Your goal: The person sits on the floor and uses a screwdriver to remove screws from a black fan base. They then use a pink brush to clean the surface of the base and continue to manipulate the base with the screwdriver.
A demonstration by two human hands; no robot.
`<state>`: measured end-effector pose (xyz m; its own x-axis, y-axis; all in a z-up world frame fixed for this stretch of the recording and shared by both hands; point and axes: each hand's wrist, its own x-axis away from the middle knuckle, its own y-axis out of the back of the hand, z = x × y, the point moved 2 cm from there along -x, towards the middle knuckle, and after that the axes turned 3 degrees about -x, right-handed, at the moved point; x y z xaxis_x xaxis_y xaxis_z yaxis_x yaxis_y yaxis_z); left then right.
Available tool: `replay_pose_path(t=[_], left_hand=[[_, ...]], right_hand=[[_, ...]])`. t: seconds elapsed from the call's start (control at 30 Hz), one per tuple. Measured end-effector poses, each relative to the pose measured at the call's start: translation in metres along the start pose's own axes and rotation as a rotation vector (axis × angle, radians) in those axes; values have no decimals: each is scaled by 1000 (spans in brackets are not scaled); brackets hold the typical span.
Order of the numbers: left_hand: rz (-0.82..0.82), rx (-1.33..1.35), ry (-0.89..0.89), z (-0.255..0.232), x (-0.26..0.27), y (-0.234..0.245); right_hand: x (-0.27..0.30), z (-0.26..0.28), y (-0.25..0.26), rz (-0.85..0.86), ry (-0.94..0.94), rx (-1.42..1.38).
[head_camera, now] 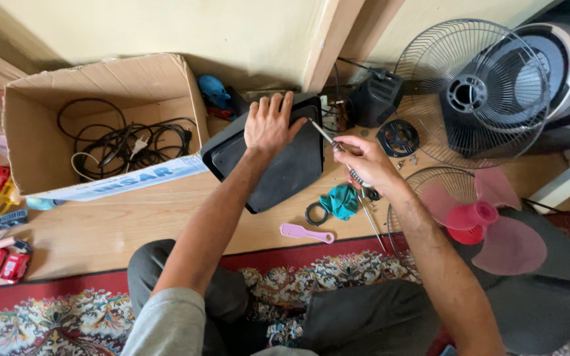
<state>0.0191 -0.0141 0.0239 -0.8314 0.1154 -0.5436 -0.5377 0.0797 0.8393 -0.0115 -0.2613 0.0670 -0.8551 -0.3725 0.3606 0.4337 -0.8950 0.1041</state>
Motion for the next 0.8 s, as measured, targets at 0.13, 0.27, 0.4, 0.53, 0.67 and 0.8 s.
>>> replay_pose_path(t=[0.13,0.27,0.4,0.53,0.67,0.8], left_hand=[[136,71,51,0,-3,1],[128,-15,30,-3,-3,10],[56,23,8,-4,14,23],[-18,33,-102,-16,52,36],[68,104,-188,-42,102,37],[237,257,-138,-69,151,23]], right_hand=[[16,-10,5,9,38,-7],[32,-22,10,-14,54,-70],[34,-49,17,-74,68,-137],[23,-90,17,-148,190,-257],[12,-132,18,-234,276,-126],[2,-173,21,-283,293,44]])
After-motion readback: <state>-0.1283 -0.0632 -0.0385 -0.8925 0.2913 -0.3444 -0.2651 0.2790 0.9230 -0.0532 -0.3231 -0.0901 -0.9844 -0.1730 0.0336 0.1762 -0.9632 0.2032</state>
